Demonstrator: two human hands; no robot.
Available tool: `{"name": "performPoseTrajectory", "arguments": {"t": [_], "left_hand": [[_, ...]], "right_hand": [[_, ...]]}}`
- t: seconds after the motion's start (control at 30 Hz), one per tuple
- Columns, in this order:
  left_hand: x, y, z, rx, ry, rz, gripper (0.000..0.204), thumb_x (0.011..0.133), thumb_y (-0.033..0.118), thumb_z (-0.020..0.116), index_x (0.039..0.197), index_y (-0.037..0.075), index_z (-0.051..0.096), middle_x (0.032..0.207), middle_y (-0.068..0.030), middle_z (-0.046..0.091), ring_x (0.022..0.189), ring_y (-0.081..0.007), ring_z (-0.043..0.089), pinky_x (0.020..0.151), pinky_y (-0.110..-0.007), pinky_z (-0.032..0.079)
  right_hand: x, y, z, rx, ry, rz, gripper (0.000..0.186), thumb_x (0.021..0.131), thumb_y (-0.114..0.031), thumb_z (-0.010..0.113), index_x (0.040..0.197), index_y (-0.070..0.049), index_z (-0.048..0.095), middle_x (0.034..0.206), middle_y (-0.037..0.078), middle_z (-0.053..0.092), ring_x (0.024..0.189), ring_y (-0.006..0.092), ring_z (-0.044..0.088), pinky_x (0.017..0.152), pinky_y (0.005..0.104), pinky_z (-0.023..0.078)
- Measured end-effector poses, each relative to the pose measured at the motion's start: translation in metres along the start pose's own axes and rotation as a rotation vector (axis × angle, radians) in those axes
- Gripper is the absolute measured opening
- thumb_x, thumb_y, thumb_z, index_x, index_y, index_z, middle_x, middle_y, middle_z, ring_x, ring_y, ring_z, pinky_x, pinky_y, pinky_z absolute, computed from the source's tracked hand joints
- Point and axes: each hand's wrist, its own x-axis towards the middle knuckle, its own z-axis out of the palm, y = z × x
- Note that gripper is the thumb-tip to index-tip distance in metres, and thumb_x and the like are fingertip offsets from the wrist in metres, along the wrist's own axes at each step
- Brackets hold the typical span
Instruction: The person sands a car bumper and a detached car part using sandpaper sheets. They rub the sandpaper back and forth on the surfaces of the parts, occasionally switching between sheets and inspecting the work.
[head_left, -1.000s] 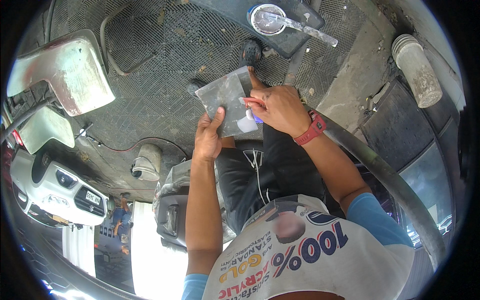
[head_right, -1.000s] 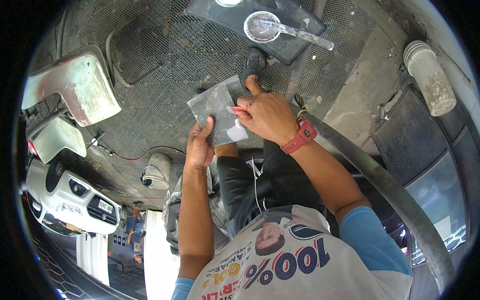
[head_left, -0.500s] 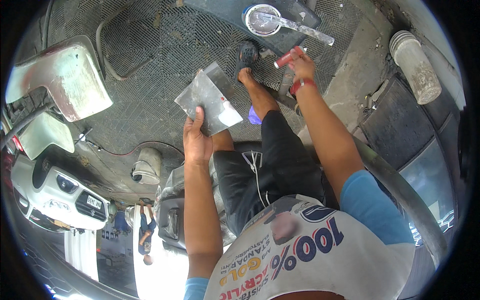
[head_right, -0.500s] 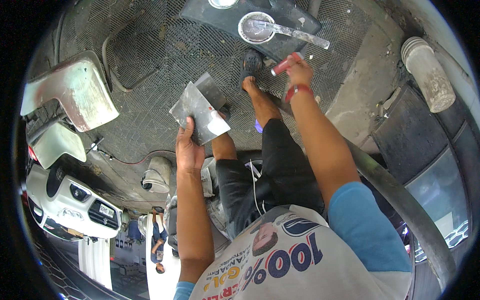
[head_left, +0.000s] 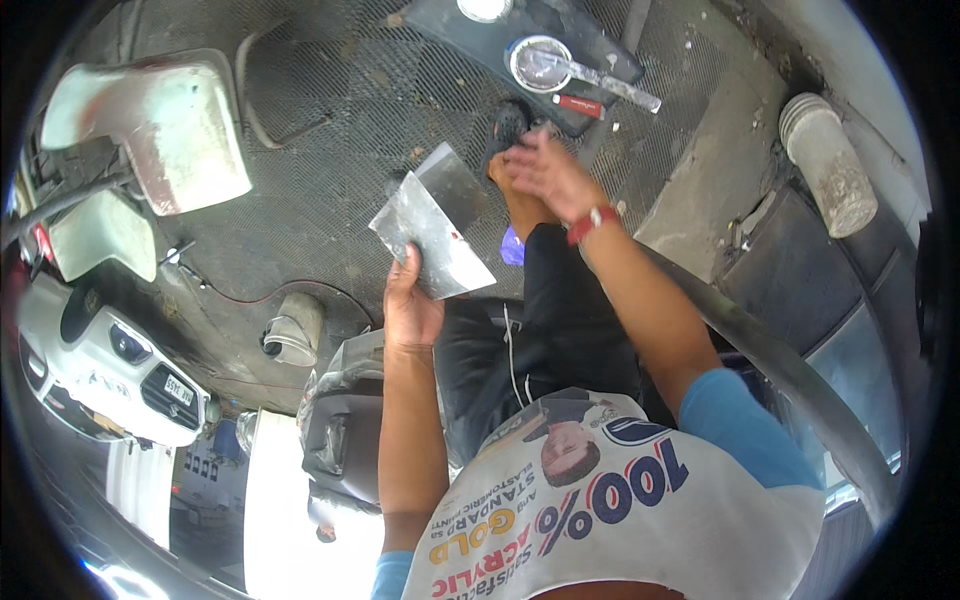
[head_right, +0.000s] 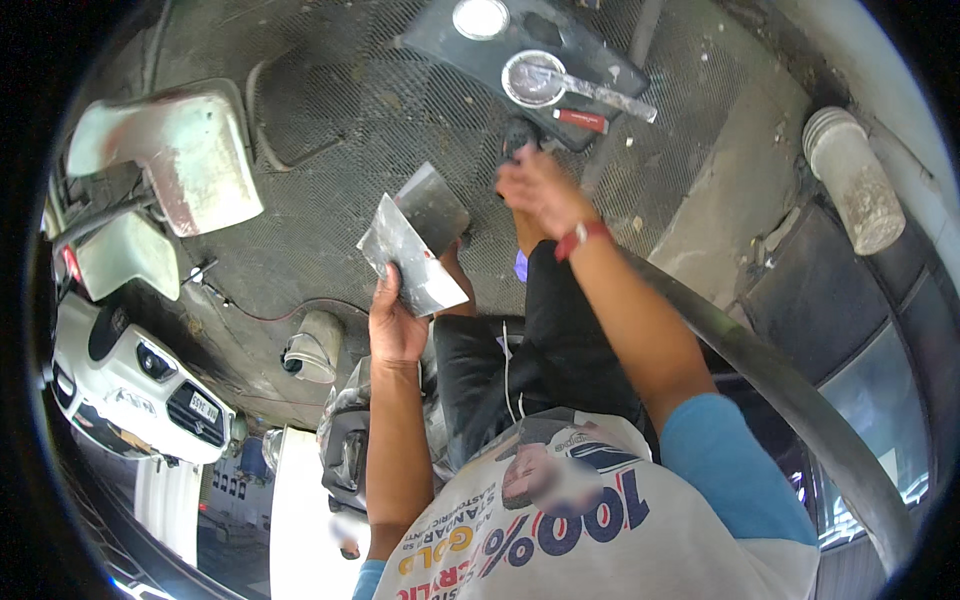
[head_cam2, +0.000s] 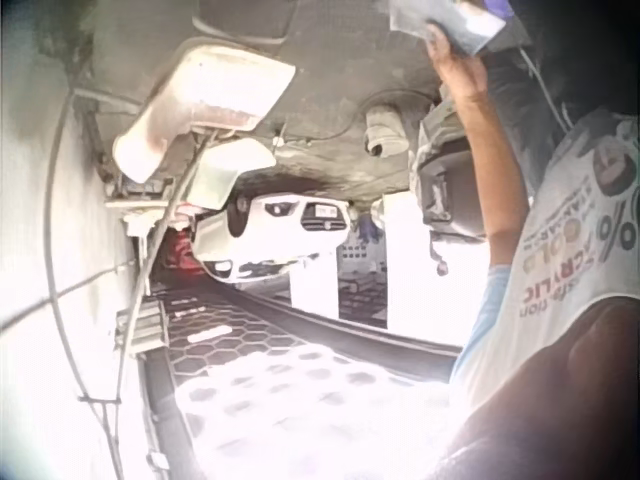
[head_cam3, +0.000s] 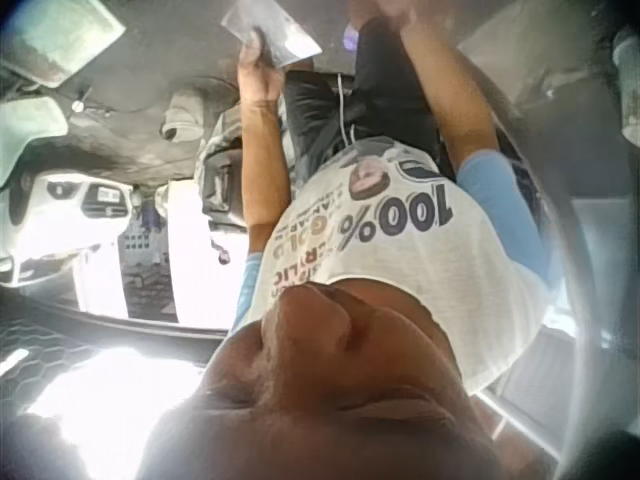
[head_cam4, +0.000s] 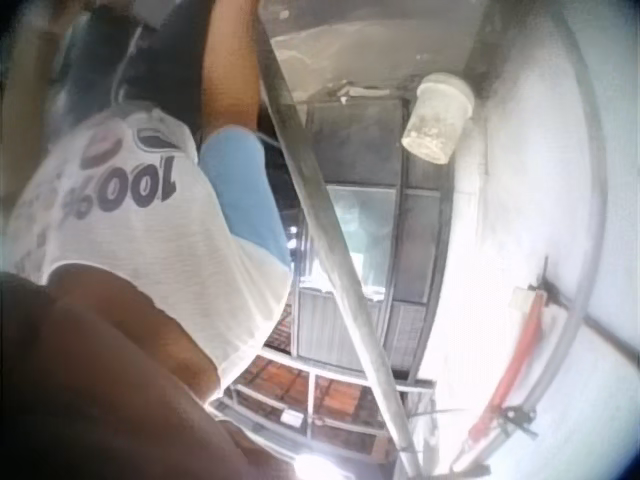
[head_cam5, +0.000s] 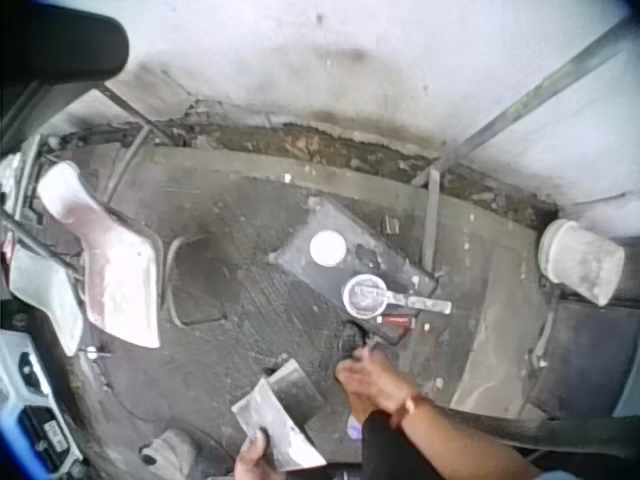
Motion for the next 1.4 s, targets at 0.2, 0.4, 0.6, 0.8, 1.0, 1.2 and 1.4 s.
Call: {"name": "performPoseTrajectory", "arguments": {"t": [0.2,0.4,0.6,0.8,1.0,1.2,1.4], "left_hand": [[-0.073,0.025,0.027,-0.064,-0.094,0.092,0.049,0.105,0.033,0.064,0.144,0.005,0.054,0.133,-0.0087,0.068,0.124,-0.0237,0.065,0.109,-0.044,0.051],[-0.157,0.088,0.031,0.017,-0.007,0.433,0.045,0.107,0.026,0.063,0.146,0.008,0.051,0.135,-0.0059,0.065,0.124,-0.0195,0.064,0.107,-0.04,0.053],[-0.234,0.133,0.019,0.149,0.114,0.801,0.049,0.107,0.024,0.064,0.149,0.007,0.046,0.135,-0.0066,0.061,0.122,-0.0169,0.058,0.107,-0.034,0.047],[-0.28,0.158,-0.057,-0.092,0.31,1.102,0.045,0.108,0.02,0.061,0.147,0.004,0.045,0.13,-0.0086,0.062,0.118,-0.0182,0.061,0.104,-0.036,0.05],[-0.33,0.178,-0.134,-0.428,0.152,1.048,0.04,0.106,0.016,0.062,0.142,0.005,0.048,0.126,-0.0082,0.063,0.114,-0.0196,0.065,0.099,-0.038,0.056],[-0.357,0.175,-0.233,-0.475,0.192,1.162,0.04,0.106,0.016,0.062,0.142,0.003,0.05,0.128,-0.0097,0.064,0.114,-0.0188,0.064,0.101,-0.034,0.052],[-0.396,0.187,-0.313,-0.353,0.438,1.311,0.043,0.107,0.022,0.062,0.141,-0.001,0.051,0.126,-0.0103,0.065,0.113,-0.0162,0.061,0.101,-0.033,0.048]], "right_hand": [[-0.121,-0.022,0.163,0.082,-0.367,-0.106,0.056,0.103,-0.021,0.069,0.153,-0.014,0.045,0.133,0.008,0.065,0.122,0.0188,0.062,0.101,0.0428,0.053],[-0.24,-0.133,0.26,-0.999,-0.33,-0.886,0.049,0.102,-0.003,0.055,0.149,-0.012,0.047,0.135,0.021,0.065,0.12,0.0351,0.068,0.098,0.0393,0.055],[-0.322,-0.096,0.344,-2.005,-0.547,-1.679,0.05,0.091,-0.01,0.061,0.139,-0.024,0.065,0.148,0.014,0.054,0.146,0.0396,0.044,0.122,0.0632,0.03],[-0.368,-0.032,0.38,-2.233,-0.942,-1.539,0.049,0.093,-0.014,0.059,0.14,-0.026,0.066,0.155,0.013,0.05,0.149,0.0423,0.04,0.121,0.0727,0.021],[-0.433,0.068,0.456,-1.887,-1.305,-1.527,0.068,0.089,0.004,0.055,0.151,-0.026,0.052,0.157,0.018,0.046,0.146,0.0464,0.044,0.118,0.0627,0.039],[-0.399,0.126,0.531,-2.417,-0.93,-1.686,0.076,0.082,0.002,0.059,0.154,-0.02,0.049,0.157,0.018,0.046,0.15,0.0444,0.037,0.117,0.0569,0.04],[-0.415,0.218,0.579,-2.374,-1.283,-1.824,0.065,0.088,-0.005,0.061,0.15,-0.025,0.055,0.159,0.011,0.046,0.153,0.0413,0.034,0.12,0.0737,0.02]]}}
